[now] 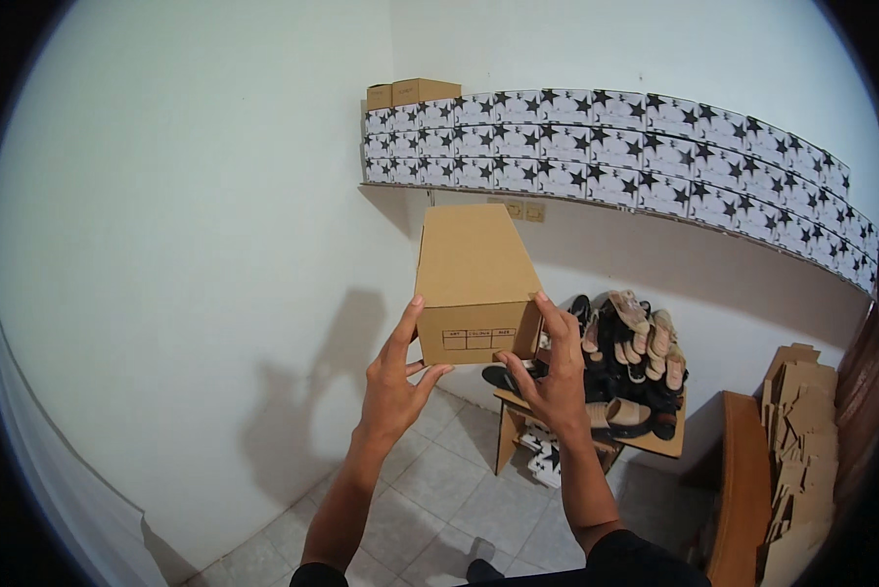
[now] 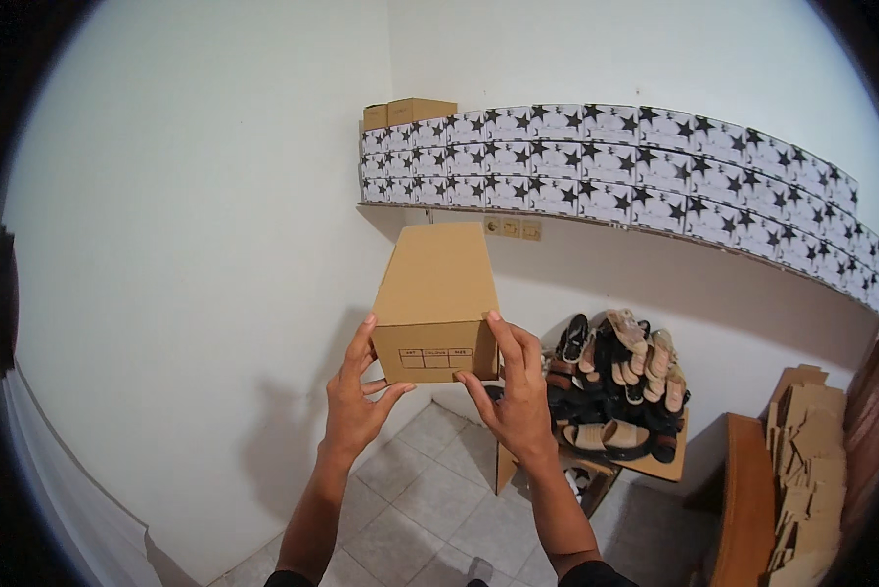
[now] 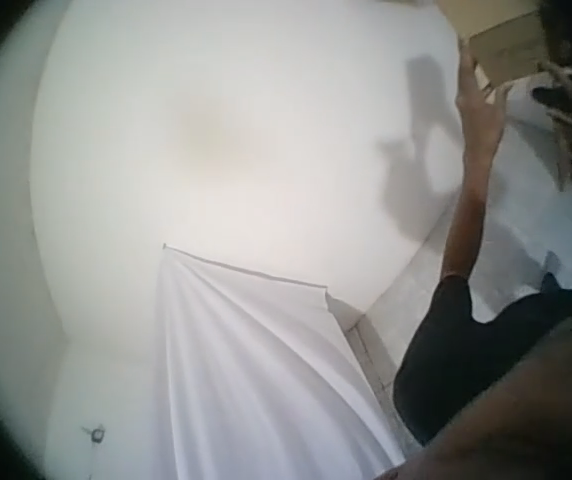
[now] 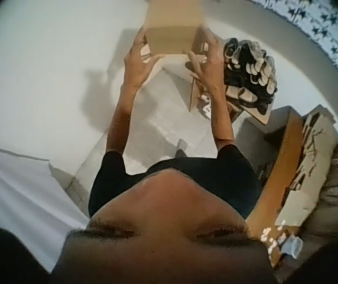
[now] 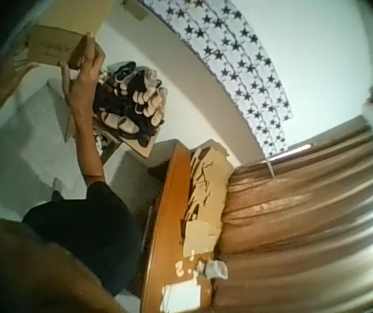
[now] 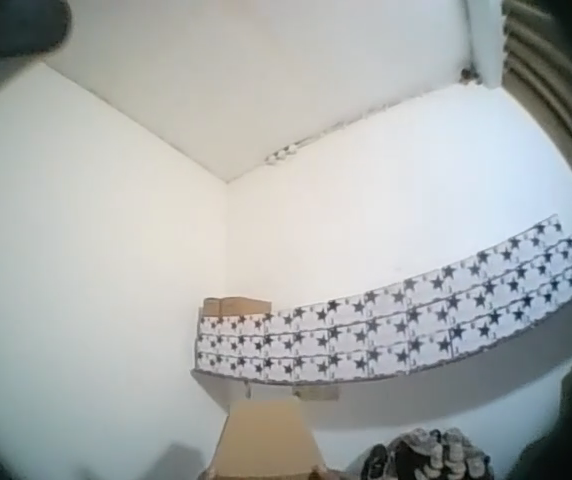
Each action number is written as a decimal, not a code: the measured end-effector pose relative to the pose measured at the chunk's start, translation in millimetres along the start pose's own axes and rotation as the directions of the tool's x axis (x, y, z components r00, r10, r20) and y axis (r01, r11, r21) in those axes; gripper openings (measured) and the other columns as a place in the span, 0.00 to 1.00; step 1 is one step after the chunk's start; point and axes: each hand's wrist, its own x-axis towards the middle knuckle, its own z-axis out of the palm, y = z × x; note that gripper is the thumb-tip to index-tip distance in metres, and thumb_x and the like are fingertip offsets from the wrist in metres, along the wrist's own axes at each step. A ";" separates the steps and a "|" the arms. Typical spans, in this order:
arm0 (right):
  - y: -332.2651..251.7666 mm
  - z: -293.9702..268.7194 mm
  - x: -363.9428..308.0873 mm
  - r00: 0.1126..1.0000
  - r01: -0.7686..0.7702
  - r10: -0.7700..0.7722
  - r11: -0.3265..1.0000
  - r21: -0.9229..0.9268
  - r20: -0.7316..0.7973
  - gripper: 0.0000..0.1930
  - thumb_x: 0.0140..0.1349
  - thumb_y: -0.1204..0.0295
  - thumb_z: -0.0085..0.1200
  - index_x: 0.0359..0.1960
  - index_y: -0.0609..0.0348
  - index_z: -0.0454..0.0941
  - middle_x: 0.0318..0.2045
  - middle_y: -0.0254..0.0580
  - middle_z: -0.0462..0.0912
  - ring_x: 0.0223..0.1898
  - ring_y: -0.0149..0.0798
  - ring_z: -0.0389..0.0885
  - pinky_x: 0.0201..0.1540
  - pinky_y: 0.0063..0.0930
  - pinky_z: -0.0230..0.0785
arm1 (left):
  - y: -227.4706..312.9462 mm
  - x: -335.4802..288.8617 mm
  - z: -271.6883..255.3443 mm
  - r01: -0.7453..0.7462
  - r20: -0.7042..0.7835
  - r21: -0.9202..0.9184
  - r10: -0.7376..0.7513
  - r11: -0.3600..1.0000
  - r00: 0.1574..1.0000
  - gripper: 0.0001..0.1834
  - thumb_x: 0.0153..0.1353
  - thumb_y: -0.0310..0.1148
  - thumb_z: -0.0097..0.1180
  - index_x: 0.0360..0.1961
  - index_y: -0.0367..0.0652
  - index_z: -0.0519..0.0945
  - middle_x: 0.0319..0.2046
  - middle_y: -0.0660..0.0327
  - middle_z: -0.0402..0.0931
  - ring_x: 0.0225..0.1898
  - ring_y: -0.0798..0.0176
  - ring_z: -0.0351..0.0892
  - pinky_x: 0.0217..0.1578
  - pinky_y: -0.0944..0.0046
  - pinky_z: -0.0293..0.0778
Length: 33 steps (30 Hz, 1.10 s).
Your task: Assembling cardboard shoe boxes, adding wrapping paper and labels, then placing the finished boxes on a storage shelf.
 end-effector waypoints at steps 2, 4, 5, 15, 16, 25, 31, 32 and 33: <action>25.1 23.8 19.8 0.999 0.031 -0.030 0.998 0.062 -0.022 0.44 0.55 0.75 0.70 0.73 0.52 0.59 0.57 0.55 0.69 0.56 0.52 0.76 0.48 0.40 0.81 | -24.9 23.5 1.3 -0.031 -0.024 0.029 0.032 0.999 0.999 0.54 0.52 0.19 0.70 0.76 0.55 0.54 0.71 0.50 0.61 0.67 0.47 0.69 0.51 0.47 0.85; 47.3 44.6 45.3 0.997 0.064 -0.062 0.996 0.057 -0.034 0.45 0.54 0.76 0.70 0.73 0.51 0.59 0.58 0.56 0.69 0.56 0.53 0.76 0.51 0.40 0.82 | -49.4 51.3 -0.5 -0.011 -0.035 0.077 0.014 0.997 0.999 0.54 0.52 0.18 0.70 0.76 0.54 0.52 0.71 0.49 0.61 0.68 0.46 0.68 0.52 0.46 0.85; 60.5 55.2 57.3 0.994 0.105 -0.104 0.993 0.046 -0.038 0.46 0.53 0.75 0.71 0.73 0.51 0.58 0.58 0.56 0.69 0.56 0.54 0.76 0.51 0.41 0.81 | -62.3 64.8 0.3 -0.020 -0.042 0.084 0.023 0.996 0.999 0.54 0.52 0.18 0.70 0.76 0.54 0.52 0.71 0.49 0.61 0.68 0.46 0.68 0.52 0.46 0.85; 159.6 134.7 196.4 0.956 0.273 -0.275 0.961 -0.032 -0.100 0.51 0.49 0.74 0.75 0.74 0.52 0.56 0.57 0.57 0.70 0.56 0.56 0.76 0.55 0.44 0.76 | -171.6 217.8 1.3 -0.226 -0.120 0.164 0.247 0.960 0.962 0.55 0.51 0.19 0.71 0.76 0.49 0.52 0.68 0.47 0.65 0.66 0.44 0.70 0.50 0.50 0.86; 166.9 140.9 207.0 0.954 0.279 -0.282 0.959 -0.041 -0.101 0.51 0.49 0.74 0.75 0.74 0.52 0.56 0.57 0.57 0.70 0.56 0.56 0.76 0.55 0.44 0.76 | -181.2 231.1 0.8 -0.262 -0.115 0.169 0.283 0.950 0.952 0.55 0.51 0.19 0.71 0.76 0.48 0.52 0.68 0.47 0.65 0.65 0.45 0.71 0.50 0.51 0.86; 211.7 202.7 316.3 0.920 0.348 -0.362 0.931 -0.109 -0.154 0.54 0.47 0.77 0.75 0.75 0.51 0.53 0.54 0.54 0.70 0.53 0.52 0.75 0.53 0.43 0.78 | -256.3 356.2 -14.9 -0.392 -0.181 0.075 0.399 0.917 0.899 0.55 0.48 0.21 0.73 0.75 0.55 0.55 0.63 0.46 0.72 0.60 0.47 0.77 0.44 0.57 0.89; 232.9 257.8 401.6 0.883 0.364 -0.420 0.894 -0.261 -0.208 0.55 0.46 0.82 0.74 0.75 0.47 0.53 0.59 0.49 0.66 0.56 0.47 0.78 0.48 0.37 0.88 | -315.1 462.3 -40.9 -0.498 -0.178 0.046 0.498 0.866 0.849 0.57 0.45 0.22 0.76 0.75 0.59 0.56 0.59 0.45 0.76 0.51 0.52 0.85 0.37 0.63 0.87; 237.3 269.1 415.2 0.882 0.359 -0.422 0.890 -0.281 -0.210 0.55 0.46 0.82 0.74 0.75 0.47 0.53 0.59 0.49 0.66 0.56 0.47 0.78 0.48 0.37 0.88 | -325.1 480.2 -46.0 -0.523 -0.168 0.062 0.526 0.850 0.834 0.58 0.45 0.23 0.76 0.75 0.60 0.56 0.58 0.44 0.77 0.50 0.52 0.85 0.36 0.63 0.87; 242.2 279.2 427.9 0.885 0.340 -0.412 0.891 -0.302 -0.218 0.55 0.46 0.82 0.74 0.75 0.46 0.53 0.59 0.50 0.66 0.56 0.48 0.78 0.48 0.38 0.89 | -332.2 495.8 -50.5 -0.477 -0.149 0.008 0.473 0.879 0.868 0.58 0.44 0.24 0.77 0.75 0.61 0.56 0.58 0.44 0.77 0.49 0.53 0.86 0.37 0.64 0.87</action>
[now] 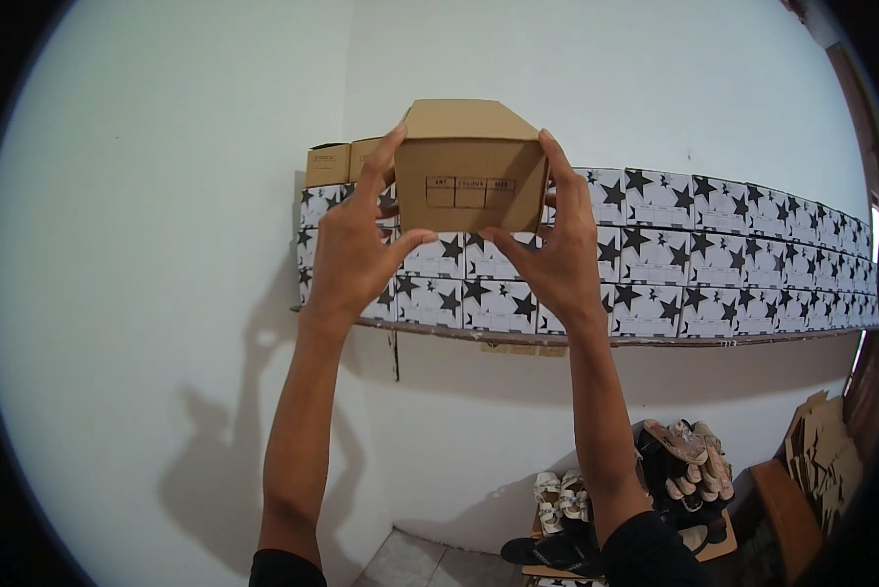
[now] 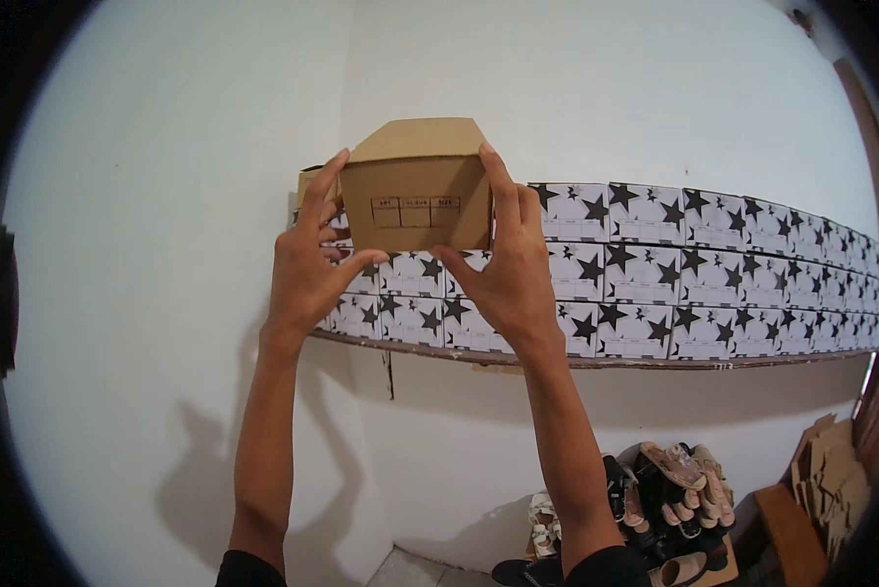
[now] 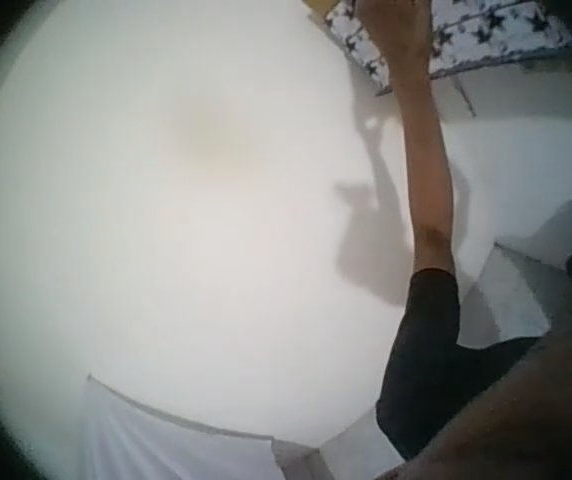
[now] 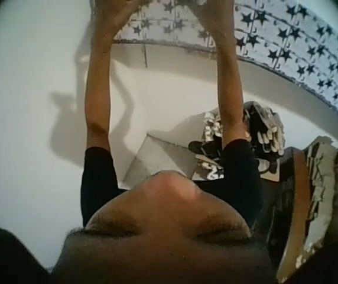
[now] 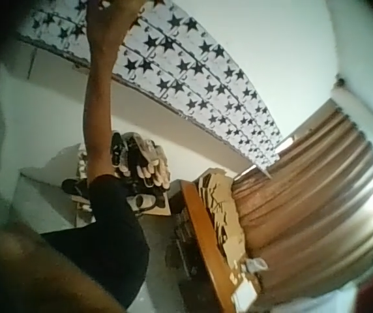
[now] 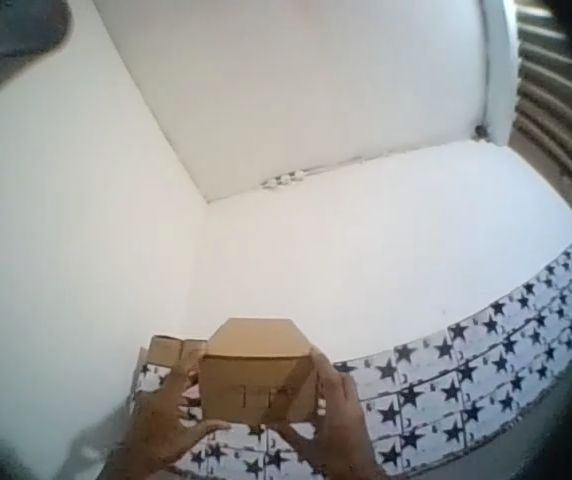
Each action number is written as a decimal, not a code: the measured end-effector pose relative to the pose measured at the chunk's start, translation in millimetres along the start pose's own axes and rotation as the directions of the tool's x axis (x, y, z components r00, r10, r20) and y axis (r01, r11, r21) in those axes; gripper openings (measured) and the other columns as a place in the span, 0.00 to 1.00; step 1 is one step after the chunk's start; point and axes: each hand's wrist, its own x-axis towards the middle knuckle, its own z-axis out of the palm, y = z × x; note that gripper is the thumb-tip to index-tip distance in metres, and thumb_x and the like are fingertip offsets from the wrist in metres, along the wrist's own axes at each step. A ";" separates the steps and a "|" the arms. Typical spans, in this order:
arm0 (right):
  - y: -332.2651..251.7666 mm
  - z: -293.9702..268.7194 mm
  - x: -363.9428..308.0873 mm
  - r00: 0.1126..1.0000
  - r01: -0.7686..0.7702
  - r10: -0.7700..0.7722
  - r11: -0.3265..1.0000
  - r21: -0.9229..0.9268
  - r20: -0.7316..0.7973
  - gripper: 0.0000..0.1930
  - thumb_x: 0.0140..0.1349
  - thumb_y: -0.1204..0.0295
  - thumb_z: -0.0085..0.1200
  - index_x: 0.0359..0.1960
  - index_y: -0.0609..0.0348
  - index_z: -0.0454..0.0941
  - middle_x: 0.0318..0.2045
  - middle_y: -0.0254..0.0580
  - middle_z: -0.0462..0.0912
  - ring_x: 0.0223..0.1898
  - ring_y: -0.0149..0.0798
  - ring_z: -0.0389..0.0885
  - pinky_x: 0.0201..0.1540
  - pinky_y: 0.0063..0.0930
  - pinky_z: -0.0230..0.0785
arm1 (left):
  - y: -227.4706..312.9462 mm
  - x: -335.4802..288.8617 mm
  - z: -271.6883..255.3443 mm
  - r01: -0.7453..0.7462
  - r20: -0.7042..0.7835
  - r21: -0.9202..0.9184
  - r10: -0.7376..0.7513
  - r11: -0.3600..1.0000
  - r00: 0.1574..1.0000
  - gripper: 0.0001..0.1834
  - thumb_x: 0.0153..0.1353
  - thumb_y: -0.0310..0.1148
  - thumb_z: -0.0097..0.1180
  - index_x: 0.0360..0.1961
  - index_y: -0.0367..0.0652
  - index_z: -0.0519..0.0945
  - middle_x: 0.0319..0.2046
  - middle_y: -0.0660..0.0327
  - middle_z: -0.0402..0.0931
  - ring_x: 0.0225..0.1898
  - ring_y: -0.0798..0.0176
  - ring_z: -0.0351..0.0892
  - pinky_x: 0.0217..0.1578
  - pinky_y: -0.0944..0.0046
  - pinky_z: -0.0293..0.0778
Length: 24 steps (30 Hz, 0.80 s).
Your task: Assembling cardboard shoe boxes, adding wrapping paper and labels, then placing the finished boxes on a storage shelf.
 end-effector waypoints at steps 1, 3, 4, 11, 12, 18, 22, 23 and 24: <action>5.4 13.0 7.1 1.000 -0.013 0.013 1.000 -0.026 -0.006 0.55 0.46 0.81 0.74 0.75 0.46 0.52 0.59 0.50 0.66 0.56 0.48 0.78 0.48 0.38 0.89 | -16.4 10.2 -0.9 -0.009 0.002 -0.021 0.009 1.000 1.000 0.58 0.44 0.24 0.77 0.75 0.61 0.56 0.58 0.44 0.77 0.49 0.53 0.86 0.37 0.64 0.87; 16.9 35.9 20.1 1.000 0.008 -0.009 0.997 -0.082 -0.007 0.55 0.47 0.80 0.74 0.76 0.45 0.51 0.57 0.52 0.67 0.57 0.49 0.77 0.49 0.38 0.88 | -49.3 28.1 -1.8 -0.079 0.013 0.009 0.078 0.997 0.997 0.58 0.44 0.24 0.76 0.75 0.61 0.56 0.58 0.45 0.77 0.49 0.54 0.86 0.37 0.63 0.87; 23.7 48.4 25.3 1.000 -0.005 0.004 0.993 -0.119 -0.009 0.56 0.47 0.80 0.74 0.76 0.45 0.51 0.55 0.54 0.68 0.55 0.51 0.78 0.51 0.41 0.85 | -67.4 36.2 -0.8 -0.084 0.017 -0.010 0.084 0.996 0.996 0.58 0.44 0.24 0.76 0.75 0.61 0.56 0.58 0.45 0.77 0.49 0.54 0.86 0.37 0.63 0.87; 57.4 112.2 58.5 1.000 0.006 -0.008 0.970 -0.243 -0.007 0.54 0.49 0.74 0.74 0.76 0.41 0.51 0.52 0.57 0.70 0.52 0.57 0.80 0.55 0.47 0.80 | -161.2 81.1 9.8 -0.142 0.022 -0.105 0.145 0.984 0.989 0.57 0.47 0.24 0.75 0.74 0.59 0.54 0.55 0.41 0.78 0.49 0.52 0.86 0.44 0.57 0.85; 62.6 117.8 63.1 1.000 -0.001 -0.001 0.958 -0.287 -0.004 0.54 0.49 0.74 0.75 0.76 0.44 0.52 0.54 0.56 0.70 0.54 0.53 0.80 0.53 0.43 0.83 | -168.9 86.4 12.7 -0.138 0.013 -0.094 0.140 0.986 0.990 0.57 0.47 0.25 0.75 0.74 0.59 0.54 0.54 0.40 0.79 0.49 0.52 0.86 0.46 0.55 0.85; 102.0 142.1 82.7 0.999 0.023 -0.007 0.934 -0.356 0.046 0.55 0.48 0.71 0.75 0.76 0.43 0.50 0.53 0.57 0.71 0.53 0.54 0.80 0.52 0.44 0.82 | -219.1 109.3 30.8 -0.166 0.035 -0.078 0.169 0.983 0.985 0.57 0.47 0.27 0.76 0.74 0.58 0.54 0.54 0.39 0.79 0.50 0.49 0.85 0.48 0.54 0.84; 117.4 155.1 86.2 0.998 0.016 0.008 0.909 -0.415 0.058 0.53 0.49 0.72 0.74 0.74 0.46 0.50 0.51 0.59 0.73 0.51 0.59 0.81 0.53 0.46 0.79 | -243.9 119.1 45.8 -0.161 0.043 -0.134 0.169 0.978 0.985 0.58 0.45 0.28 0.77 0.75 0.58 0.54 0.54 0.39 0.79 0.51 0.49 0.85 0.48 0.53 0.83; 122.7 156.9 85.9 0.998 0.012 0.012 0.908 -0.419 0.056 0.53 0.49 0.72 0.74 0.74 0.46 0.50 0.51 0.59 0.73 0.51 0.59 0.81 0.53 0.46 0.79 | -247.8 119.5 49.8 -0.124 0.056 -0.100 0.130 0.987 0.990 0.57 0.46 0.28 0.77 0.74 0.57 0.54 0.53 0.41 0.80 0.52 0.45 0.83 0.50 0.51 0.81; 129.2 158.5 85.8 0.998 0.001 0.021 0.930 -0.369 0.056 0.51 0.49 0.71 0.74 0.72 0.50 0.51 0.51 0.60 0.74 0.51 0.59 0.81 0.53 0.47 0.79 | -250.0 120.2 53.2 -0.088 0.063 -0.065 0.093 0.994 0.994 0.56 0.47 0.29 0.76 0.74 0.56 0.55 0.52 0.44 0.81 0.53 0.42 0.82 0.53 0.48 0.78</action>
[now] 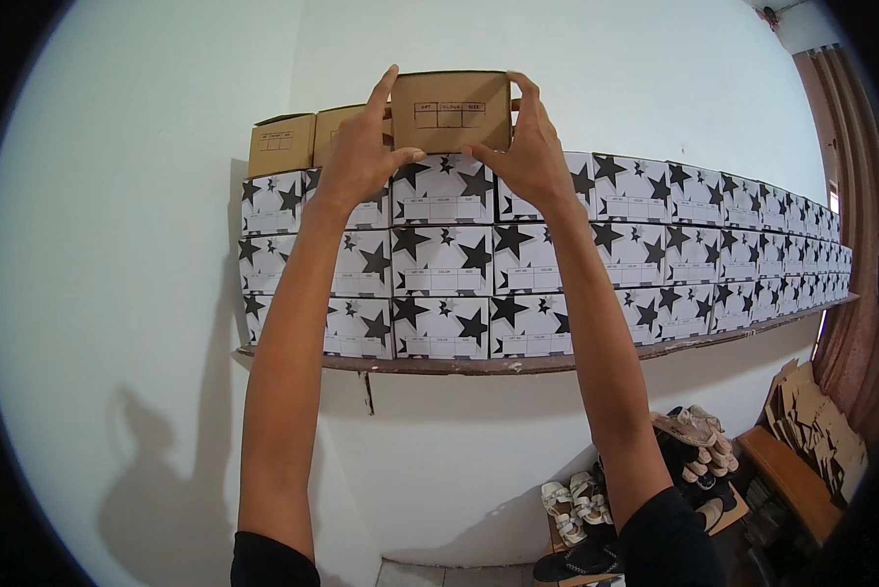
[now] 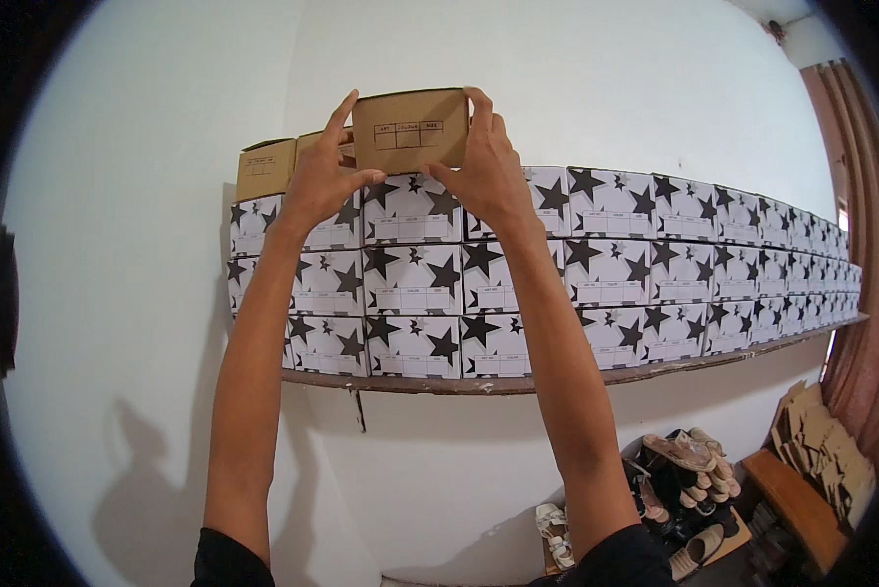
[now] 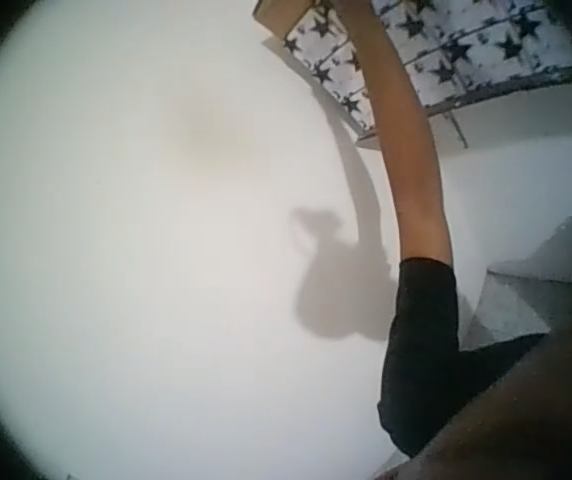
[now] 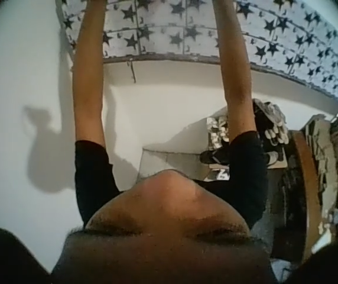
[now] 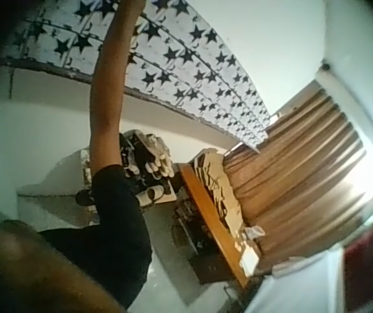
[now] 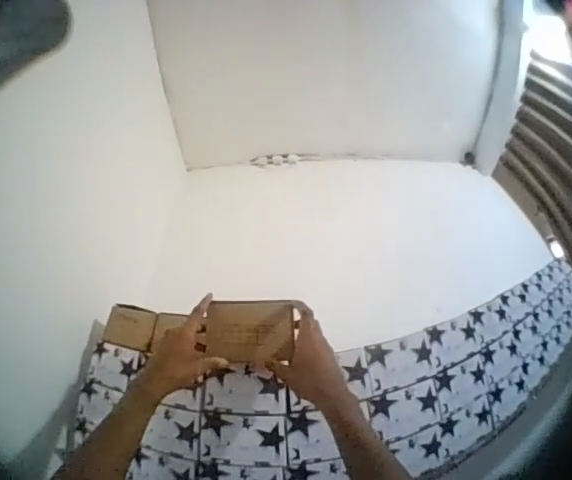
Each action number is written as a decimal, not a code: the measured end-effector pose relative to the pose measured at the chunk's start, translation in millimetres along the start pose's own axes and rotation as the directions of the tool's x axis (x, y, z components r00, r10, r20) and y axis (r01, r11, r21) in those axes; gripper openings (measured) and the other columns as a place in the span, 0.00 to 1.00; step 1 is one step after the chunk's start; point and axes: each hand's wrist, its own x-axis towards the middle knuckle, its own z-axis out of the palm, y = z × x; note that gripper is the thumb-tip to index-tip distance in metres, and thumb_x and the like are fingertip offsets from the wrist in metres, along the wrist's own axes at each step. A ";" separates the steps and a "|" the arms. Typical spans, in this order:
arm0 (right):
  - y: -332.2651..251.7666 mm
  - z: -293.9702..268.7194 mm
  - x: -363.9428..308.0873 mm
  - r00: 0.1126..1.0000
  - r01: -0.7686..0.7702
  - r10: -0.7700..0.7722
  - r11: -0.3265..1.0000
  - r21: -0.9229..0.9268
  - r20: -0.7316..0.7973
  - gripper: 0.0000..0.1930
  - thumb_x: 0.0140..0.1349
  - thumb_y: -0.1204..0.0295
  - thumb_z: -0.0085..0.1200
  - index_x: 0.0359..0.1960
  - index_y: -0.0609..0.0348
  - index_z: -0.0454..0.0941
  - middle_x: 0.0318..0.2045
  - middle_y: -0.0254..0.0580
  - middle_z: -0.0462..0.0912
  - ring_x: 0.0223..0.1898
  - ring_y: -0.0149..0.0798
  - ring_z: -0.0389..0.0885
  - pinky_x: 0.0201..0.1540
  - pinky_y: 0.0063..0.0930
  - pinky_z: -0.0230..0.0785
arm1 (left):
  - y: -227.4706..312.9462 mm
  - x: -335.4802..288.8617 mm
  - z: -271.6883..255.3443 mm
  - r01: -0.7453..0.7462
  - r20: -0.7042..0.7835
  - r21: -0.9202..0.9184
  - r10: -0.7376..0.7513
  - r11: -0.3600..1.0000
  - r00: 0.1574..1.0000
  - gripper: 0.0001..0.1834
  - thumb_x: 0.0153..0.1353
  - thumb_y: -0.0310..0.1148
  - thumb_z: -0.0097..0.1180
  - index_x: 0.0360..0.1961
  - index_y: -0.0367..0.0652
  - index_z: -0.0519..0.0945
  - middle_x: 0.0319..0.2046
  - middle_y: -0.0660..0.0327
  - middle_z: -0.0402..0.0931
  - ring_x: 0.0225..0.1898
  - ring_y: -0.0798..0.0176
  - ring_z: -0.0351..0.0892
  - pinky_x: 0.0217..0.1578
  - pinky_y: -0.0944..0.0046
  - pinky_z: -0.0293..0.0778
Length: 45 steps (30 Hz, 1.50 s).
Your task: Assembling cardboard shoe boxes, adding wrapping paper and labels, then placing the finished boxes on a storage shelf.
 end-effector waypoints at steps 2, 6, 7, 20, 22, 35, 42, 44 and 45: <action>10.9 6.1 -0.3 1.000 -0.008 0.008 0.999 0.052 0.003 0.50 0.49 0.71 0.74 0.70 0.54 0.52 0.52 0.61 0.75 0.51 0.60 0.81 0.52 0.47 0.79 | -4.6 0.3 6.5 -0.038 -0.019 -0.051 0.037 0.998 0.999 0.54 0.48 0.29 0.75 0.73 0.55 0.56 0.52 0.44 0.81 0.53 0.42 0.82 0.53 0.48 0.78; 22.7 13.5 -2.2 0.999 -0.032 0.032 0.999 -0.034 -0.006 0.40 0.54 0.66 0.71 0.65 0.60 0.60 0.53 0.63 0.75 0.52 0.62 0.81 0.50 0.48 0.79 | -17.6 -3.8 23.1 -0.061 -0.078 -0.075 0.056 0.995 0.995 0.44 0.54 0.28 0.71 0.70 0.54 0.62 0.54 0.44 0.80 0.50 0.44 0.84 0.52 0.50 0.80; 24.5 14.9 -2.0 0.999 -0.032 0.032 0.996 -0.089 0.000 0.37 0.57 0.65 0.69 0.64 0.61 0.62 0.54 0.63 0.74 0.51 0.62 0.81 0.49 0.48 0.79 | -22.3 -4.8 27.3 -0.062 -0.078 -0.076 0.056 0.995 0.995 0.44 0.54 0.28 0.71 0.70 0.54 0.62 0.54 0.44 0.80 0.50 0.44 0.84 0.52 0.50 0.80; 29.3 44.0 -35.7 0.988 0.141 -0.151 0.846 -0.514 0.023 0.29 0.68 0.48 0.53 0.59 0.61 0.74 0.60 0.47 0.71 0.70 0.56 0.62 0.69 0.77 0.44 | -37.2 -37.0 60.8 -0.074 -0.071 0.581 0.141 0.810 0.987 0.27 0.72 0.51 0.46 0.63 0.45 0.75 0.66 0.57 0.68 0.72 0.53 0.57 0.69 0.37 0.46; 33.5 45.2 -38.0 0.990 0.133 -0.074 0.805 -0.579 0.124 0.34 0.70 0.42 0.46 0.63 0.60 0.72 0.64 0.44 0.70 0.71 0.58 0.60 0.63 0.90 0.34 | -40.8 -39.4 64.7 -0.057 -0.039 0.591 0.099 0.805 0.994 0.29 0.73 0.55 0.43 0.64 0.46 0.74 0.67 0.56 0.67 0.73 0.53 0.56 0.69 0.33 0.40; 25.8 47.7 -49.3 0.991 0.109 -0.049 0.844 -0.526 0.127 0.41 0.70 0.37 0.41 0.69 0.62 0.65 0.66 0.49 0.69 0.70 0.59 0.60 0.63 0.90 0.31 | -35.0 -37.3 71.8 -0.052 0.004 0.558 0.060 0.828 0.998 0.32 0.71 0.57 0.45 0.67 0.48 0.68 0.68 0.57 0.64 0.73 0.55 0.54 0.66 0.28 0.41; 24.0 56.2 -57.6 0.991 0.127 -0.084 0.836 -0.533 0.105 0.39 0.70 0.40 0.45 0.67 0.62 0.67 0.66 0.51 0.68 0.71 0.59 0.60 0.63 0.89 0.32 | -40.1 -45.1 80.6 -0.080 -0.026 0.467 0.105 0.880 0.994 0.28 0.69 0.45 0.52 0.66 0.45 0.68 0.65 0.59 0.66 0.70 0.56 0.61 0.64 0.23 0.45; 26.4 60.1 -58.5 0.992 0.123 -0.084 0.829 -0.546 0.095 0.39 0.70 0.40 0.44 0.67 0.62 0.67 0.67 0.51 0.67 0.71 0.60 0.59 0.64 0.88 0.32 | -41.0 -44.8 82.6 -0.082 -0.039 0.454 0.112 0.887 0.993 0.28 0.68 0.43 0.52 0.66 0.45 0.68 0.65 0.59 0.66 0.71 0.56 0.60 0.64 0.23 0.45; 25.1 62.0 -58.6 0.992 0.123 -0.088 0.827 -0.549 0.089 0.39 0.70 0.40 0.44 0.67 0.62 0.67 0.67 0.51 0.67 0.71 0.60 0.59 0.64 0.88 0.32 | -42.1 -45.6 82.1 -0.075 -0.048 0.445 0.107 0.892 0.993 0.28 0.68 0.41 0.53 0.67 0.45 0.67 0.66 0.59 0.65 0.72 0.56 0.59 0.64 0.22 0.45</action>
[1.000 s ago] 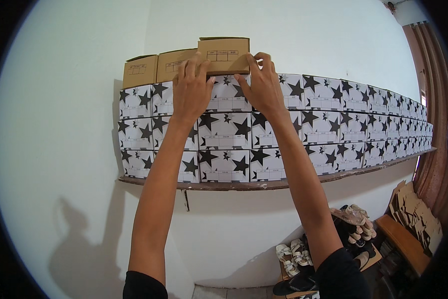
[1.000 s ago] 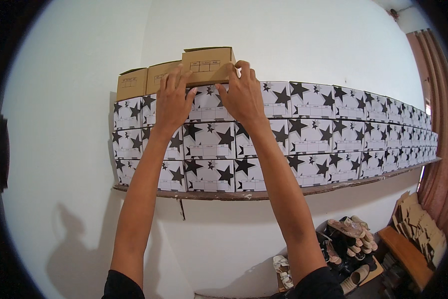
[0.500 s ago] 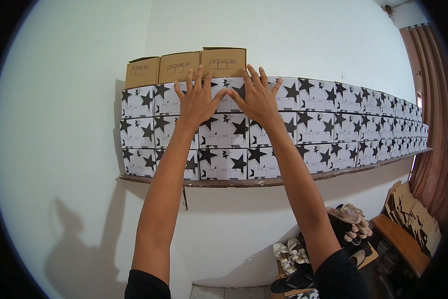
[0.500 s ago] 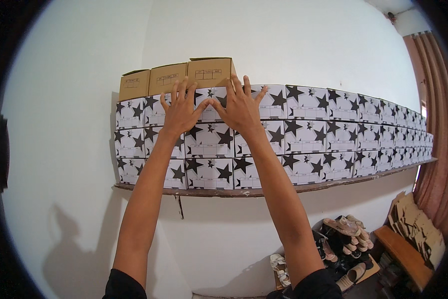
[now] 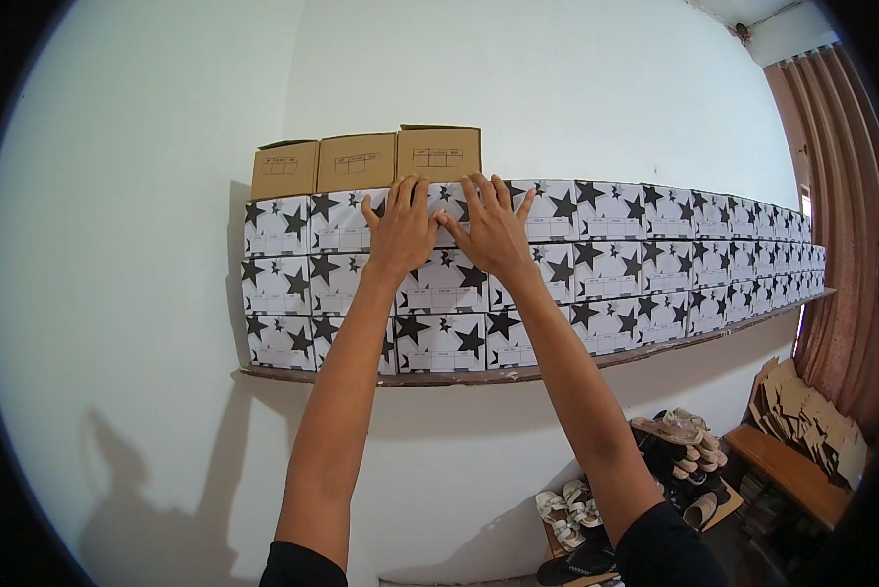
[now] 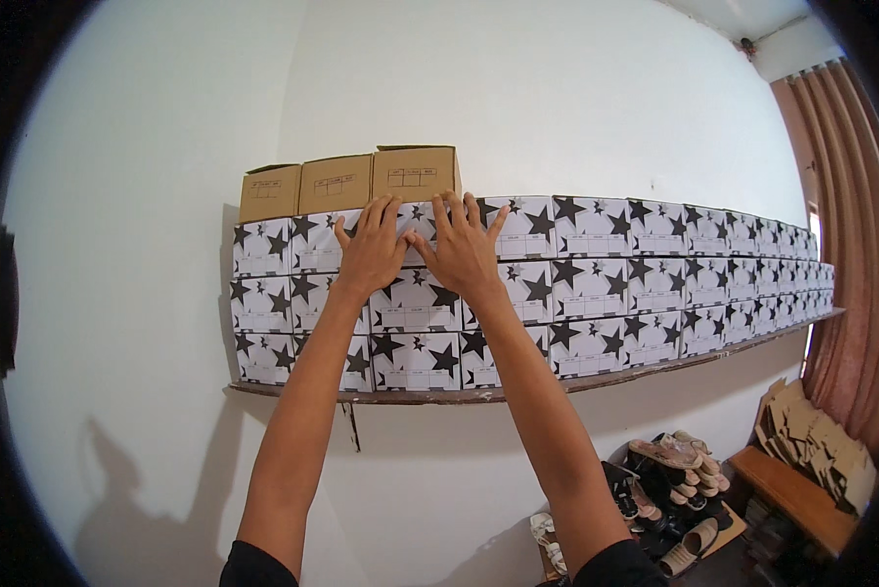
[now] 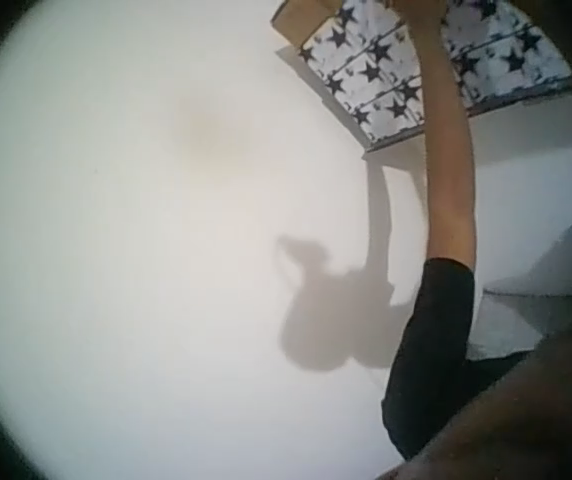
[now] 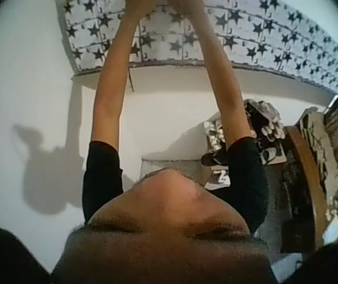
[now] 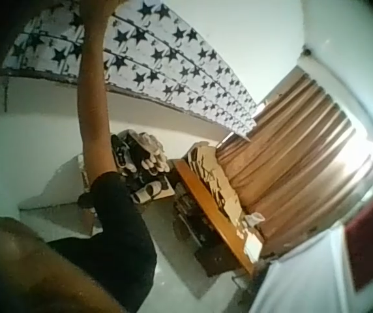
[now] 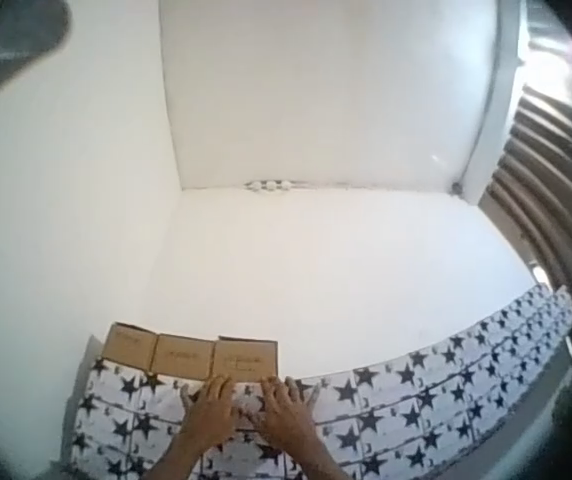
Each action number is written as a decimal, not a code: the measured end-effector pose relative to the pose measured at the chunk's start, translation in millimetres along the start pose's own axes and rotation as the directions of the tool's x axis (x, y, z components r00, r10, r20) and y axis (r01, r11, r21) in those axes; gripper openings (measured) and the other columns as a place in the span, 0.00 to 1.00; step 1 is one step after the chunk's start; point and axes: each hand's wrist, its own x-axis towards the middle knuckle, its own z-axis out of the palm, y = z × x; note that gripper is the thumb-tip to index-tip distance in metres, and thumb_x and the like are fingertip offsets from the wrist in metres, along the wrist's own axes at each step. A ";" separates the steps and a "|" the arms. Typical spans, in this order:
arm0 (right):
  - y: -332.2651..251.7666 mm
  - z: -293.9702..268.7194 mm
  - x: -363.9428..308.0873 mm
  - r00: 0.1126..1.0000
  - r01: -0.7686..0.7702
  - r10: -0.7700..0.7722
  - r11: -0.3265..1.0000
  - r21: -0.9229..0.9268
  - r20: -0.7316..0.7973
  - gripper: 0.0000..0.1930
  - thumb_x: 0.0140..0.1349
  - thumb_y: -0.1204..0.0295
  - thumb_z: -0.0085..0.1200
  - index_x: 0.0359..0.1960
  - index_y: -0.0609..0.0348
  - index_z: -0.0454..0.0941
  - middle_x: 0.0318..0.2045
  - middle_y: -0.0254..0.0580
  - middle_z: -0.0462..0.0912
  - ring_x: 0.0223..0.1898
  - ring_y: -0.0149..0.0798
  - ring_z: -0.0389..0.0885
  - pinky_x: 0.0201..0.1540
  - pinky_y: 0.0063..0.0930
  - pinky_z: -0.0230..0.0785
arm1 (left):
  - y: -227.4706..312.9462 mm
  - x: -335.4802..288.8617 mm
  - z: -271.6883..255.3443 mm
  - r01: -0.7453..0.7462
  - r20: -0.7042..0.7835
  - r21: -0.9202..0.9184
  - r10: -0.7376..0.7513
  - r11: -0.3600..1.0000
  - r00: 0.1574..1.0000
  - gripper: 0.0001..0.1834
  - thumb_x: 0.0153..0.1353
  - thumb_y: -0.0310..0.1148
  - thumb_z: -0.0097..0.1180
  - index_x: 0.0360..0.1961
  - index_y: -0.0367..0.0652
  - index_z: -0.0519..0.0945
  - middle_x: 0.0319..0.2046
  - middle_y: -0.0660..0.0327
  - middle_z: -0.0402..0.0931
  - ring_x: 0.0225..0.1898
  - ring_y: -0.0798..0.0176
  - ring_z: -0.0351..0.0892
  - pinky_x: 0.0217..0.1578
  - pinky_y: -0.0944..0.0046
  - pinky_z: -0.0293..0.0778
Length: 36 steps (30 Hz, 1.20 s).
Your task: Assembling cardboard shoe boxes, adding wrapping paper and labels, then placing the finished boxes on a storage shelf.
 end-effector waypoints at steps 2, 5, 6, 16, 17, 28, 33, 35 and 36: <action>-2.9 1.4 0.0 1.000 -0.016 0.016 1.000 0.008 0.014 0.39 0.70 0.39 0.43 0.68 0.62 0.66 0.68 0.51 0.66 0.71 0.61 0.58 0.64 0.87 0.31 | -1.9 -1.5 0.8 -0.006 -0.004 0.008 0.006 1.000 1.000 0.28 0.68 0.40 0.52 0.67 0.45 0.67 0.67 0.59 0.64 0.72 0.56 0.59 0.64 0.22 0.45; -3.7 1.5 -0.5 1.000 -0.024 0.024 1.000 0.008 0.013 0.40 0.70 0.39 0.41 0.69 0.61 0.65 0.69 0.52 0.65 0.72 0.62 0.57 0.65 0.87 0.29 | -3.2 -4.3 1.5 -0.016 -0.008 0.007 0.016 1.000 1.000 0.27 0.69 0.38 0.51 0.68 0.46 0.66 0.68 0.59 0.63 0.73 0.57 0.57 0.64 0.22 0.44; -3.0 2.7 0.0 0.999 -0.034 0.034 0.999 0.010 0.026 0.40 0.70 0.39 0.41 0.69 0.61 0.65 0.69 0.52 0.65 0.72 0.62 0.57 0.65 0.87 0.28 | -3.0 -3.9 1.0 -0.018 -0.007 -0.001 0.018 1.000 1.000 0.27 0.69 0.37 0.50 0.68 0.46 0.66 0.69 0.59 0.63 0.73 0.57 0.56 0.64 0.22 0.43; -7.5 3.4 -2.4 0.996 -0.073 0.072 0.997 0.016 0.062 0.43 0.70 0.36 0.37 0.72 0.60 0.60 0.74 0.53 0.57 0.76 0.63 0.48 0.66 0.85 0.22 | 2.6 -4.0 4.1 0.049 0.055 -0.002 -0.049 0.999 0.997 0.30 0.69 0.36 0.48 0.72 0.48 0.61 0.73 0.59 0.56 0.76 0.58 0.50 0.66 0.21 0.36; -6.9 2.3 -3.2 0.996 -0.066 0.065 0.998 0.015 0.058 0.43 0.70 0.37 0.37 0.73 0.60 0.59 0.75 0.54 0.55 0.76 0.62 0.47 0.66 0.84 0.21 | 3.2 -3.2 3.8 0.052 0.062 0.012 -0.053 0.999 0.997 0.29 0.71 0.37 0.46 0.72 0.48 0.61 0.74 0.58 0.56 0.77 0.57 0.49 0.66 0.20 0.34; -8.6 -146.5 -112.4 0.970 -0.145 0.033 0.872 0.467 0.240 0.41 0.72 0.47 0.46 0.75 0.65 0.49 0.73 0.67 0.54 0.73 0.64 0.54 0.73 0.50 0.50 | 130.1 -125.6 -73.7 0.185 0.119 -0.909 -0.194 0.373 0.974 0.29 0.76 0.36 0.41 0.74 0.41 0.56 0.74 0.50 0.54 0.75 0.54 0.54 0.71 0.42 0.46; 50.6 -239.1 -221.1 0.875 -0.377 0.192 0.846 0.378 0.444 0.41 0.72 0.49 0.47 0.75 0.64 0.48 0.72 0.65 0.55 0.73 0.61 0.55 0.73 0.47 0.49 | 235.0 -209.0 -82.8 0.453 0.450 -0.891 -0.152 -0.013 0.880 0.31 0.74 0.42 0.43 0.74 0.42 0.56 0.74 0.51 0.54 0.75 0.54 0.54 0.71 0.45 0.50; 77.4 -284.8 -267.1 0.817 -0.483 0.290 0.817 0.315 0.499 0.41 0.72 0.50 0.47 0.75 0.64 0.48 0.72 0.65 0.56 0.73 0.61 0.56 0.74 0.47 0.49 | 288.9 -240.0 -74.1 0.558 0.576 -0.809 -0.060 -0.183 0.815 0.36 0.72 0.50 0.46 0.74 0.44 0.56 0.74 0.53 0.55 0.74 0.54 0.56 0.69 0.44 0.52; 92.0 -311.0 -293.1 0.773 -0.555 0.348 0.777 0.297 0.531 0.40 0.72 0.51 0.47 0.75 0.64 0.47 0.72 0.65 0.57 0.73 0.61 0.56 0.74 0.46 0.49 | 316.4 -253.3 -68.5 0.590 0.606 -0.775 0.001 -0.229 0.796 0.36 0.72 0.50 0.46 0.74 0.44 0.56 0.74 0.53 0.55 0.74 0.54 0.56 0.69 0.44 0.52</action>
